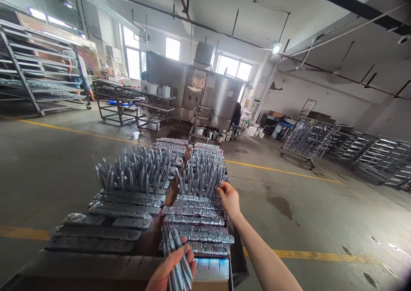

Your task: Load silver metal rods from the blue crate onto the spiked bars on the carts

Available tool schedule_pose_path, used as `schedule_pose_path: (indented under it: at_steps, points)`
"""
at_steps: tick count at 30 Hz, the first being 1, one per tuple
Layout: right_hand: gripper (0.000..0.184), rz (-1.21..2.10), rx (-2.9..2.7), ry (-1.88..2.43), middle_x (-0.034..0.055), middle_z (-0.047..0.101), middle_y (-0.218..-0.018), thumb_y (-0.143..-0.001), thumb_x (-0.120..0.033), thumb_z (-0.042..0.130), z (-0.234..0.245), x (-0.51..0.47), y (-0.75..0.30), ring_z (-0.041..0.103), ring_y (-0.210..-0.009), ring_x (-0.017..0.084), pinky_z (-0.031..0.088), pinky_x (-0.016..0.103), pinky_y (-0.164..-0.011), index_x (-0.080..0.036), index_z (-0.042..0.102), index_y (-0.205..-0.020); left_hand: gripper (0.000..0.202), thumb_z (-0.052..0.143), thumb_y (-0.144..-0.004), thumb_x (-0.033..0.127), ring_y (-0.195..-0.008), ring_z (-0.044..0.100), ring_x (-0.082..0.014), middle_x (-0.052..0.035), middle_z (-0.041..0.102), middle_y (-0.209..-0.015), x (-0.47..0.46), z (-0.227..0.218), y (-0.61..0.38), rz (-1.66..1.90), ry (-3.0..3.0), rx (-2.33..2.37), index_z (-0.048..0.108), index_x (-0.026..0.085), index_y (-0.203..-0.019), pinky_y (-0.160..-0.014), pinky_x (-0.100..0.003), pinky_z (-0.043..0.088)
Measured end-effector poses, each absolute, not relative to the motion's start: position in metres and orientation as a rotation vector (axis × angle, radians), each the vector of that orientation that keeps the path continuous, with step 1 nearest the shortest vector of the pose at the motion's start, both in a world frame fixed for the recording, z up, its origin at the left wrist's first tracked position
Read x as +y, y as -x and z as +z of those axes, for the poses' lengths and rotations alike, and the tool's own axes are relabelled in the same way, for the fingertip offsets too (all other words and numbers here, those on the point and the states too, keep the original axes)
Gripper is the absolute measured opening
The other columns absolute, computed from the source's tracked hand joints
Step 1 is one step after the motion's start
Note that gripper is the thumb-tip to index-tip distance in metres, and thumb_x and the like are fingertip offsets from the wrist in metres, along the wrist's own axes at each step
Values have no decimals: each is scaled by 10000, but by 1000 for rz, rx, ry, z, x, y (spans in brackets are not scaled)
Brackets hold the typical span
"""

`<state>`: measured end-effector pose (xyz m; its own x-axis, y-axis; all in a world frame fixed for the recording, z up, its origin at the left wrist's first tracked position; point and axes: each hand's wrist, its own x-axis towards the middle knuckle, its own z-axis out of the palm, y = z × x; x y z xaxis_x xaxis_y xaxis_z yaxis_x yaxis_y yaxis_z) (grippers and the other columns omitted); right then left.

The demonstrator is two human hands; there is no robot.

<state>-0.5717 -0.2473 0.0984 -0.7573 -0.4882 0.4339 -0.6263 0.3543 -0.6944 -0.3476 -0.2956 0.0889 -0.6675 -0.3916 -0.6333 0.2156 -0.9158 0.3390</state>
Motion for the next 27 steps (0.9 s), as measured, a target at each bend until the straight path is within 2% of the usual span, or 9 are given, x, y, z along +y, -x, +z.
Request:
schedule_pose_path:
  at_steps: [9, 13, 16, 19, 22, 24, 27]
  points:
    - [159, 1439, -2452, -966, -48, 470, -555, -736, -331, 491, 94, -245, 576, 403, -506, 115, 325, 208, -529, -189, 507, -667, 492, 607, -648, 23, -543, 625, -135, 29, 615, -629, -300, 83, 352, -2589, -1093, -346, 515, 205, -1096, -573, -273, 510]
    - [140, 1492, -2407, -1060, -37, 495, -587, -741, -306, 475, 93, -247, 575, 409, -523, 120, 331, 219, -549, -185, 537, -708, 392, 564, -701, 28, -534, 604, -115, 23, 592, -635, -300, 91, 352, -2568, -1116, -330, 523, 171, -1064, -568, -287, 512]
    - [163, 1577, -2359, -984, -47, 446, -567, -730, -334, 510, 111, -247, 576, 380, -517, 109, 313, 213, -532, -182, 505, -670, 295, 558, -716, 47, -576, 616, -123, 7, 595, -670, -299, 94, 350, -2559, -1134, -357, 547, 152, -992, -598, -300, 519]
    - [207, 1761, -2252, -983, -56, 400, -566, -715, -358, 555, 150, -242, 568, 353, -521, 96, 295, 203, -515, -181, 470, -651, 295, 587, -697, 60, -616, 634, -138, -14, 623, -718, -297, 96, 348, -2541, -1142, -413, 558, 154, -975, -630, -300, 523]
    - [224, 2019, -2309, -1288, -41, 449, -603, -684, -371, 615, 182, -232, 541, 382, -556, 94, 310, 203, -543, -162, 536, -703, 327, 611, -681, 76, -687, 655, -168, -35, 656, -778, -295, 100, 347, -2535, -1091, -447, 563, 162, -993, -655, -306, 526]
    - [271, 2231, -2440, -1539, -29, 483, -617, -661, -393, 652, 186, -226, 514, 399, -558, 90, 316, 205, -548, -151, 578, -757, 338, 616, -685, 97, -762, 661, -200, -54, 673, -821, -293, 103, 347, -2540, -1076, -457, 557, 157, -1013, -677, -325, 527]
    - [315, 2502, -2534, -1740, -8, 517, -643, -605, -412, 709, 169, -223, 481, 432, -570, 87, 328, 203, -542, -138, 576, -687, 357, 628, -692, 132, -868, 646, -248, -92, 682, -914, -291, 107, 345, -2568, -1087, -521, 543, 158, -1038, -716, -363, 524]
